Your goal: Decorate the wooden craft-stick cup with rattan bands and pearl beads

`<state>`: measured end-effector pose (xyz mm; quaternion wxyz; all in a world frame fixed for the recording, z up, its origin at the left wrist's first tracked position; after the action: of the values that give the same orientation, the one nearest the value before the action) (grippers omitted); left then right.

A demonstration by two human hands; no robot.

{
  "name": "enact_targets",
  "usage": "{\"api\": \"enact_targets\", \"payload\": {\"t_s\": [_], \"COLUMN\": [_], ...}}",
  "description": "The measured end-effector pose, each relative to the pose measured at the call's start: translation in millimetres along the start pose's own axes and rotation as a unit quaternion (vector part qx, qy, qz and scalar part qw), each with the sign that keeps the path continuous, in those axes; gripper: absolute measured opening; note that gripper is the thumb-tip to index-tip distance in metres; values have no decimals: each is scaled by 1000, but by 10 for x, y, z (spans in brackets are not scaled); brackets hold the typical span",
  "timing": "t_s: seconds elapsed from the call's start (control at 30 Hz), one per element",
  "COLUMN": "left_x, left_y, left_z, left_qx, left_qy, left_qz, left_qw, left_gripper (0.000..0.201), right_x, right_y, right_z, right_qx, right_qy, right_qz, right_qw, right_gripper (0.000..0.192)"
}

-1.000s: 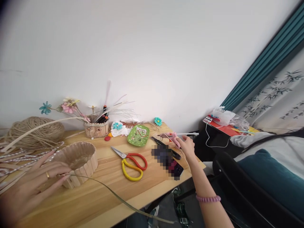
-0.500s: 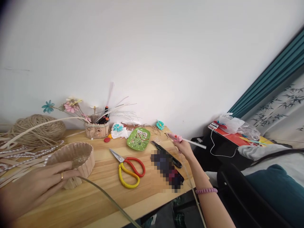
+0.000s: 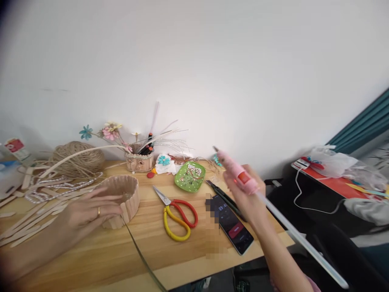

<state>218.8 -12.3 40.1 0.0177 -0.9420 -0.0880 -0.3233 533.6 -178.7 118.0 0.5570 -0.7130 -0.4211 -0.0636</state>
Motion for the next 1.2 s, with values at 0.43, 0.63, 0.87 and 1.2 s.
{"api": "enact_targets", "payload": {"t_s": [0.43,0.63,0.87,1.2], "left_x": [-153,-14,381,519], "left_y": [-122,-67,170,196], "left_z": [-133,54,202,316], "left_qx": [-57,-72,-143,-227], "left_qy": [-26,21,90,117], "left_qz": [-21,55,-53,-129], "left_qw": [998,996,984,958], "left_gripper": [27,25,22,15], "right_x": [-613,-437,-339,-309], "right_y": [-179,-243,-235,-130], "right_z": [1022,886,907,949], "right_qx": [-4,22,61,128], "right_qy": [-325,-307,-345,-381], "right_qz": [-311,-149,-169,-141], "right_qw": [893,940,921,905], "right_gripper": [21,17,17,25]}}
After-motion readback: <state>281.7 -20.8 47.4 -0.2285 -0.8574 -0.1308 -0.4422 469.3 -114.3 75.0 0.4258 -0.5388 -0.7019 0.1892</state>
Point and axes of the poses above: each hand's wrist, its own x-axis towards the middle knuckle, its own z-axis out of the palm, y = z × x, the point moved 5 cm from there along x, towards the middle knuckle, and after that the axes turned 5 degrees about x, right-handed, at the moved point
